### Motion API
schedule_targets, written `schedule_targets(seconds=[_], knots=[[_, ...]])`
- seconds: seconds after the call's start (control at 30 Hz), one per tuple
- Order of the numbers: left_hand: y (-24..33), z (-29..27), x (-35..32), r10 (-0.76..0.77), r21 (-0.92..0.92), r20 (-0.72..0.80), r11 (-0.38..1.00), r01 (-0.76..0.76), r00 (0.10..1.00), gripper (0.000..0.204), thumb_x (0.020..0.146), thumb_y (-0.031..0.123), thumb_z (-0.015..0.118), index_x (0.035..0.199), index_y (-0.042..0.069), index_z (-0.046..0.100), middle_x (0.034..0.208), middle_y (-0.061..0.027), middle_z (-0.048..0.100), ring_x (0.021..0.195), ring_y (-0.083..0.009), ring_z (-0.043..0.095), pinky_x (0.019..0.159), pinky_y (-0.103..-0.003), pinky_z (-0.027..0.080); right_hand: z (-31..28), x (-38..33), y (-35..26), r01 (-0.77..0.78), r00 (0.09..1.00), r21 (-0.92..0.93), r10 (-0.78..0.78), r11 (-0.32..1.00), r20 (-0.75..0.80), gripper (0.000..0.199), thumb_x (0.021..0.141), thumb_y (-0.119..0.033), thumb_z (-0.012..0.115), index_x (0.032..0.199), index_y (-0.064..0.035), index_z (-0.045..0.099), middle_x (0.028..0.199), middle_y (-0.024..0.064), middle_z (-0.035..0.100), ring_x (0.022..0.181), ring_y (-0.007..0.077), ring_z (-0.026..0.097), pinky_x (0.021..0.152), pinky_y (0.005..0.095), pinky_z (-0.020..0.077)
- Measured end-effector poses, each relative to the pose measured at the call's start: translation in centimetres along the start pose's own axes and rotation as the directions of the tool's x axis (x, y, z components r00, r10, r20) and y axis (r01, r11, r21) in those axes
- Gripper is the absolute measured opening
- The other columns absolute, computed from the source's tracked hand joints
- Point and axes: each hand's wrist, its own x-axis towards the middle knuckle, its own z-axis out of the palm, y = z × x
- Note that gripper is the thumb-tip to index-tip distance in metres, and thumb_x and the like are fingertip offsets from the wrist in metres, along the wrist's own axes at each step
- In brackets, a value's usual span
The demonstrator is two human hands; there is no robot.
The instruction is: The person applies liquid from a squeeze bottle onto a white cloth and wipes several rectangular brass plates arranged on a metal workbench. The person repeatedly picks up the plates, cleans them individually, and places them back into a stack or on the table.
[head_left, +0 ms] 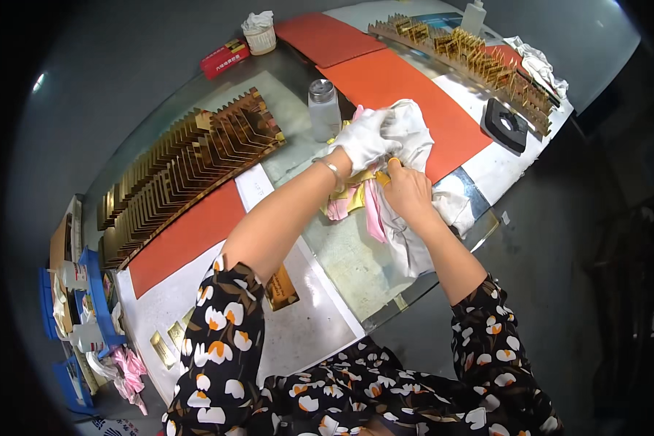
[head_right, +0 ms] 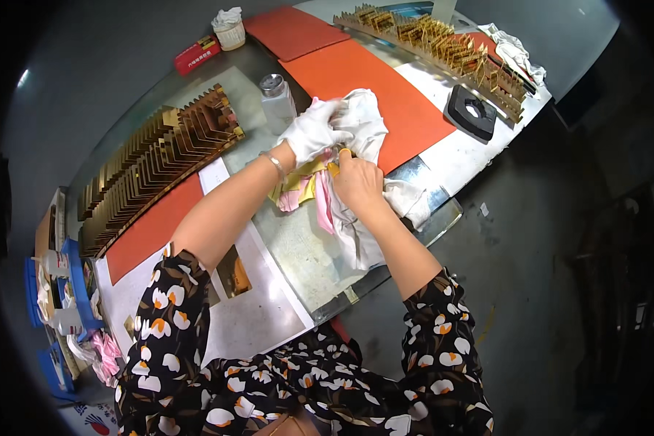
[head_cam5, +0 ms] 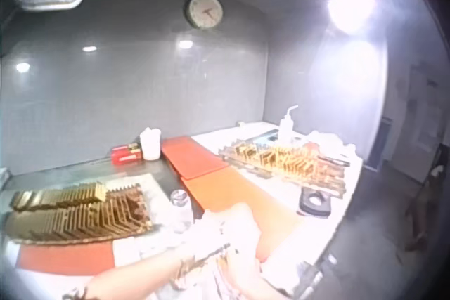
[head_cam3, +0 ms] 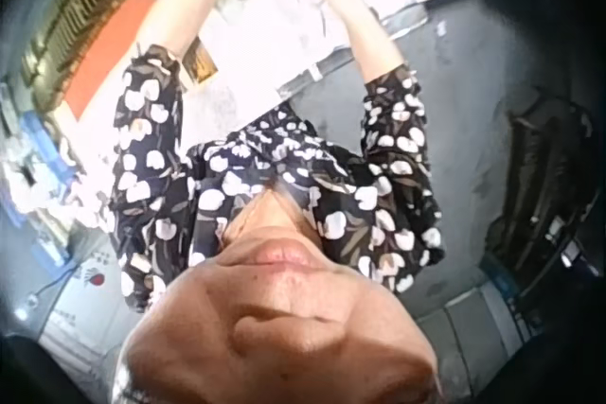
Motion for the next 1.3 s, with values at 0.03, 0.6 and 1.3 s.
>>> schedule_targets(seconds=[0.03,0.6,1.3], knots=[[0.2,0.0,0.2,-0.035,-0.006,0.036,0.999,0.035,0.999,0.042,0.067,0.023,0.07,0.1,0.002,0.057,0.087,-0.0133,0.054,0.079,-0.0263,0.053,0.074,-0.033,0.044,-0.1,0.1,-0.3,0.014,1.0,-0.005,-0.014,1.0,-0.002,0.014,0.073,-0.011,0.054,0.08,0.0001,0.051,0.068,0.023,0.06,0.065,0.0412,0.061,0.059,0.0497,0.0473],[1.8,-8.0,-10.2,0.499,-0.067,0.254,0.864,-0.5,0.828,0.013,0.067,0.004,0.055,0.079,0.005,0.059,0.105,-0.0079,0.06,0.088,-0.0282,0.058,0.077,-0.037,0.047,-9.1,-4.8,0.8,0.121,0.983,0.52,-0.031,0.846,-0.179,0.012,0.079,-0.006,0.06,0.084,0.0006,0.051,0.067,0.0187,0.059,0.06,0.0339,0.058,0.053,0.033,0.0428],[-0.4,0.7,-7.4,0.175,-0.046,0.256,0.985,-0.168,0.951,0.03,0.08,0.011,0.058,0.109,0.01,0.061,0.093,-0.0074,0.05,0.086,-0.0215,0.051,0.078,-0.029,0.042,-2.0,-3.4,0.6,0.249,0.965,0.062,-0.253,0.966,0.065,0.012,0.074,-0.011,0.056,0.08,-0.0002,0.054,0.062,0.0205,0.057,0.061,0.0371,0.058,0.054,0.0448,0.0446]])
